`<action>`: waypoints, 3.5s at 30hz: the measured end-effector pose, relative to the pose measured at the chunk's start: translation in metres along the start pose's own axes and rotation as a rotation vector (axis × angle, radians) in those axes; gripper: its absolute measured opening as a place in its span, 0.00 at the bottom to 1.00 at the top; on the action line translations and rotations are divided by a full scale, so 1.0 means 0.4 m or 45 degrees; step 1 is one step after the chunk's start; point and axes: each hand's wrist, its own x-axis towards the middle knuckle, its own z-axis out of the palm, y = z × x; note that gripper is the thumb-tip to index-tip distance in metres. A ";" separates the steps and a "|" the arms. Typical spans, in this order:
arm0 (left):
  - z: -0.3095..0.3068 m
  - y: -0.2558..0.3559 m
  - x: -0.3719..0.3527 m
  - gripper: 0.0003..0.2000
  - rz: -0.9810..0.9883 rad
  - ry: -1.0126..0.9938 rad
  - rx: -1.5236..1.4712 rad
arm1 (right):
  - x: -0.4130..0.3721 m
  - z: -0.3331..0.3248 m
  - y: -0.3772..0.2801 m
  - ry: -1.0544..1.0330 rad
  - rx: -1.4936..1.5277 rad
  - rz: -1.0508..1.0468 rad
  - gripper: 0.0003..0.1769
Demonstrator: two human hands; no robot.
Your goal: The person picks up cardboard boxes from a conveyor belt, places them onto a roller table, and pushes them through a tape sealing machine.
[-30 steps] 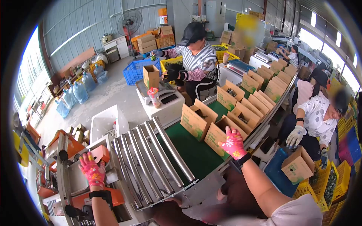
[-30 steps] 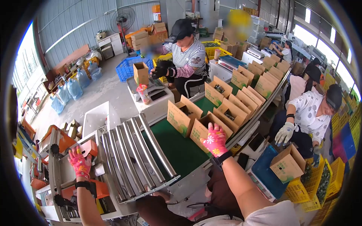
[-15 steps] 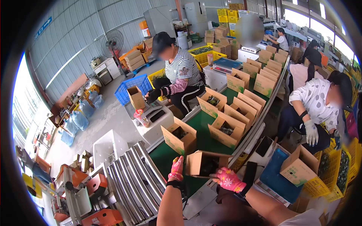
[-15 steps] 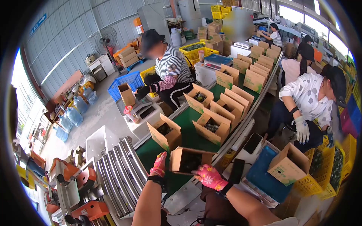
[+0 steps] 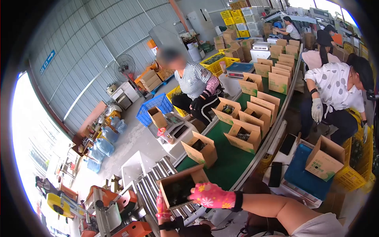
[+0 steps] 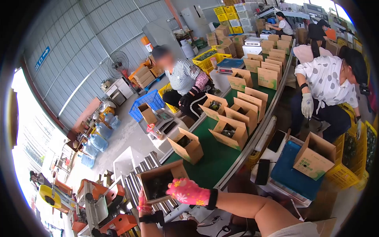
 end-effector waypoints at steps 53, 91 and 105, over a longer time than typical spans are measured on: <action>-0.510 0.373 -0.090 0.24 0.396 1.338 2.343 | 0.636 0.580 -0.322 -0.403 0.729 -0.099 0.52; 0.350 -0.261 0.318 0.34 -0.551 0.197 0.904 | -0.249 0.047 0.248 0.060 0.145 0.430 0.14; 0.031 -0.032 -0.077 0.22 0.057 0.302 -0.466 | 0.120 -0.042 -0.002 -0.016 0.021 -0.222 0.11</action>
